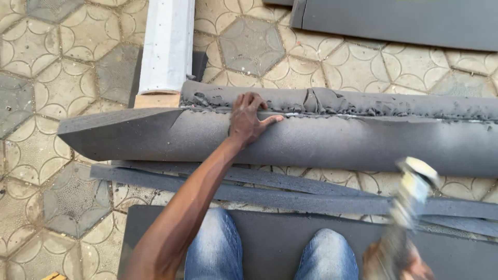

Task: Hammering foam padding onto a wooden frame to secure it for upholstery

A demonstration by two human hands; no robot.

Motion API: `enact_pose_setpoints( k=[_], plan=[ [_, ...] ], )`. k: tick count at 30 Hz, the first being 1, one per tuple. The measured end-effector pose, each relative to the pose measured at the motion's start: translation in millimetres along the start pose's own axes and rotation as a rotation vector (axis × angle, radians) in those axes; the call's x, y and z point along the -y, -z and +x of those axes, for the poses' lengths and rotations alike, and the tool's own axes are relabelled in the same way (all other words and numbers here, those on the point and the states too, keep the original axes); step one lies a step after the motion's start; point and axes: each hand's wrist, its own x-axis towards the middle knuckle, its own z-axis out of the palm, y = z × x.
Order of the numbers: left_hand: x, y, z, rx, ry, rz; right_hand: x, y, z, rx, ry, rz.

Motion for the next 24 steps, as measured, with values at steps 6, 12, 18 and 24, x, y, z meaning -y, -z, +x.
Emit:
enact_pose_setpoints(
  k=[6,12,18,24],
  plan=[
    [-4.0,3.7,-6.5,-0.111,-0.083,0.161,-1.4,68.9,13.3,0.822,-0.647,0.168],
    [-8.5,4.0,-9.8,-0.088,0.009,0.128,-47.2,-75.8,124.8,-0.654,-0.143,-1.427],
    [-10.4,3.7,-6.0,-0.087,0.023,0.09,-51.5,-58.5,139.3,-0.364,0.236,-1.86],
    [-12.5,1.0,-4.8,-0.063,0.048,0.115,-74.3,-9.4,149.2,-0.364,0.135,-2.038]
  ],
)
